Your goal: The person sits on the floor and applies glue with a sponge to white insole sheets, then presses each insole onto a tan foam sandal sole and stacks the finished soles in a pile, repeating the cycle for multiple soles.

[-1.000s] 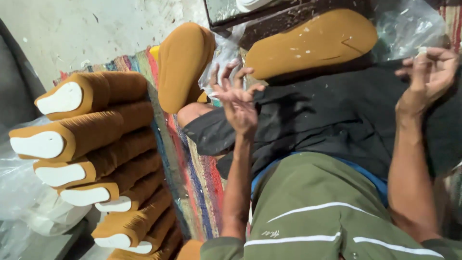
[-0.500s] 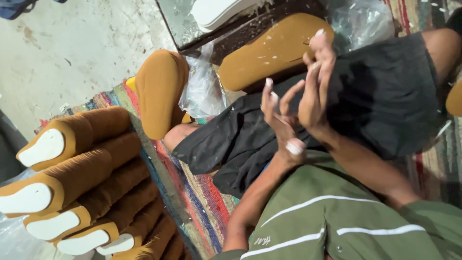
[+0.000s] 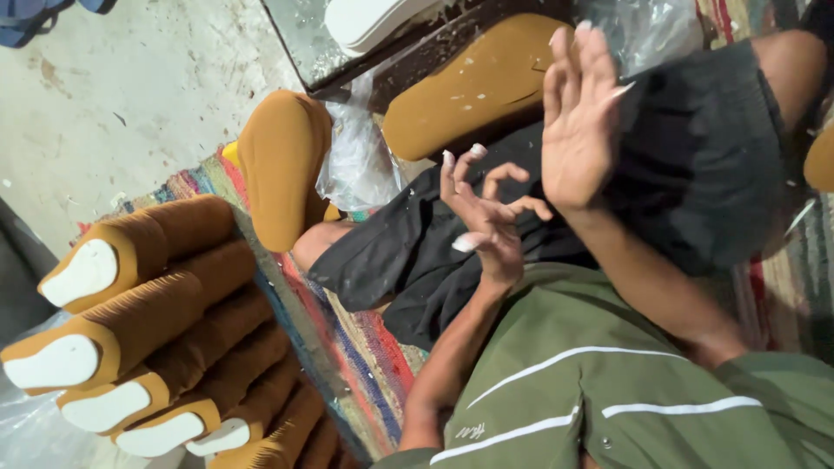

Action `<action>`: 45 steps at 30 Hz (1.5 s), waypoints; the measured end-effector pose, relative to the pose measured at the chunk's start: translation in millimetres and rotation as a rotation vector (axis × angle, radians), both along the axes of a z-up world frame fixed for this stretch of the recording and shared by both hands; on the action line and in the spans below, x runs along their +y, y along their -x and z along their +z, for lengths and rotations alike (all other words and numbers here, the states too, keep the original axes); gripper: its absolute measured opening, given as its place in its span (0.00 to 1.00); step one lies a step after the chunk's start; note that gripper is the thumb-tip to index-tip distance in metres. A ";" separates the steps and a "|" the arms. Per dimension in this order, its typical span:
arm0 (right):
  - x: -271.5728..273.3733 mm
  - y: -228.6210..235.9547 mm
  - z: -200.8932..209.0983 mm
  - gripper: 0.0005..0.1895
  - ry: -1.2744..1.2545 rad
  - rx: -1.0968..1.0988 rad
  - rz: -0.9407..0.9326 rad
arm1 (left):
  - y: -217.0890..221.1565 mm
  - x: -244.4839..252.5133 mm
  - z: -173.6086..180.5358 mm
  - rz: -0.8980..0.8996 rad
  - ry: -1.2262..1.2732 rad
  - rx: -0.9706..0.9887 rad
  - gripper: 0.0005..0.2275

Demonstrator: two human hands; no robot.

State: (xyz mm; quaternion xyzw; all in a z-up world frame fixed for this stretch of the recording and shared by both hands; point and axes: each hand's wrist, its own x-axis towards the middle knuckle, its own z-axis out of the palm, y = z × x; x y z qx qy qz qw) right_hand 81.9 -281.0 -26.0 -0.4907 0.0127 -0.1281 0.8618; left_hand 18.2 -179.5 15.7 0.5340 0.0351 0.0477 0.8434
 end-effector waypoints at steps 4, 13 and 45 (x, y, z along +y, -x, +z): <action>-9.7 -4.8 18.2 0.36 -0.266 -0.118 0.031 | 0.5 1.1 -7.6 0.055 0.212 0.061 0.51; 15.5 15.4 10.4 0.32 0.479 0.073 -0.087 | 7.4 -12.1 -3.3 0.074 -0.010 0.004 0.51; -164.6 23.0 -109.3 0.16 -0.015 0.231 -0.252 | 81.3 79.2 -44.3 -0.620 -0.029 0.158 0.40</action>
